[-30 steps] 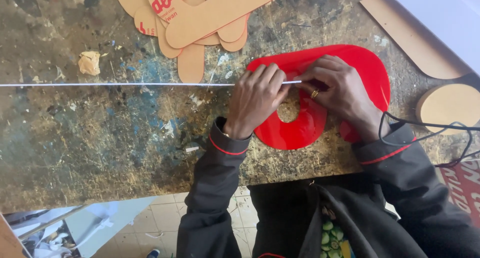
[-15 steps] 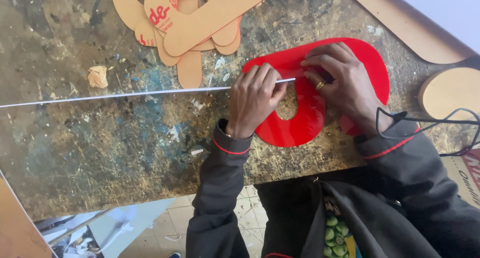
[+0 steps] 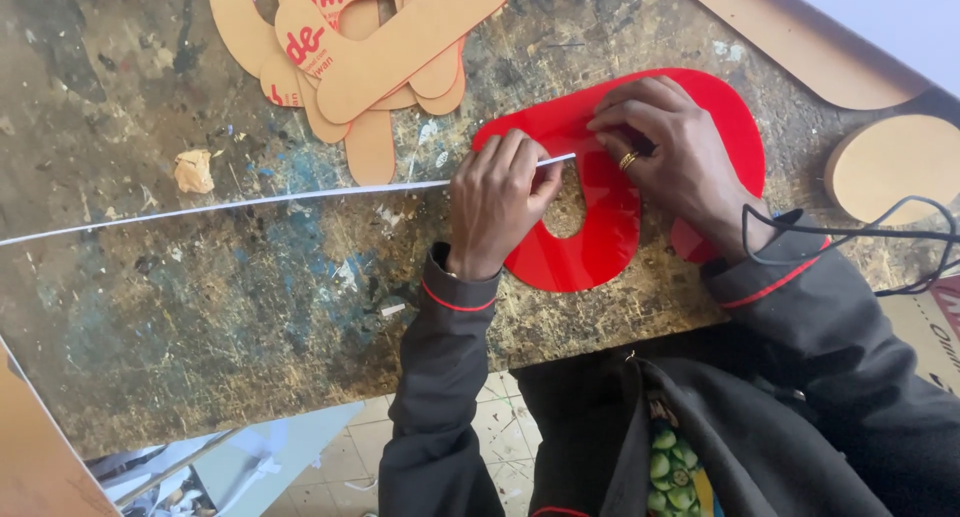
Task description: Peeling protective film from a red acrylic letter and gluing a white plastic strip along its edge.
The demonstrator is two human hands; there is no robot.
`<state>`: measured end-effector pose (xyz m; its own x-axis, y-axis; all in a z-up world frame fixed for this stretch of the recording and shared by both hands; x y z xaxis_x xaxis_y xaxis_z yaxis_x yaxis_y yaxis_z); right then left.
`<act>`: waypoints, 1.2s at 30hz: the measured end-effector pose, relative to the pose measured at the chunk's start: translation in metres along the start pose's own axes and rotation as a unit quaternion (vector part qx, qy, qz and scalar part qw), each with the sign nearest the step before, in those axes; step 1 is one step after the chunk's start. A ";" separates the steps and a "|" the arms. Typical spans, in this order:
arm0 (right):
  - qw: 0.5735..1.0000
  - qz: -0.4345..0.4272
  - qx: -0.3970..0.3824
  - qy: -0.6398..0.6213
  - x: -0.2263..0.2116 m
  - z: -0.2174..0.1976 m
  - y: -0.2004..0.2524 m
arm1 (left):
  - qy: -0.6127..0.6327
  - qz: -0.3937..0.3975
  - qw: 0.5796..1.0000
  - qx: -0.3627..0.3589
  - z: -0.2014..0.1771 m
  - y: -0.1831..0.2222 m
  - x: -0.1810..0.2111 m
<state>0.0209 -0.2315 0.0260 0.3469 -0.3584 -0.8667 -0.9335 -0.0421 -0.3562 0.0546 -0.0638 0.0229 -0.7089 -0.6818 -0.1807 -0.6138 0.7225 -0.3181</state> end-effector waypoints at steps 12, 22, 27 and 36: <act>1.000 0.013 0.020 -0.011 0.021 0.003 0.006 | 0.038 -0.011 0.998 0.042 0.019 0.009 -0.006; 0.999 0.007 0.016 0.032 -0.022 0.004 0.015 | 0.057 -0.005 0.997 0.048 0.004 0.006 -0.008; 0.962 0.156 -0.213 -0.070 -0.100 0.040 0.100 | 0.000 0.007 1.000 0.016 -0.011 -0.003 -0.002; 0.925 0.259 -0.230 -0.156 0.056 -0.281 0.238 | 0.005 0.007 0.999 0.037 -0.009 -0.002 -0.002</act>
<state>-0.2076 -0.5236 -0.0096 -0.2159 -0.1578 -0.9636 -0.8969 -0.3580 0.2595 0.0538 -0.0626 0.0322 -0.7211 -0.6697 -0.1776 -0.5761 0.7220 -0.3832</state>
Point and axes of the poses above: each hand's wrist, its own y-axis away from the middle knuckle, its own z-axis out of the palm, x = y × z, the point moved 10 cm from there along -y, towards the middle knuckle, and after that the axes turned 14 degrees about -y, right-handed, at the moved point
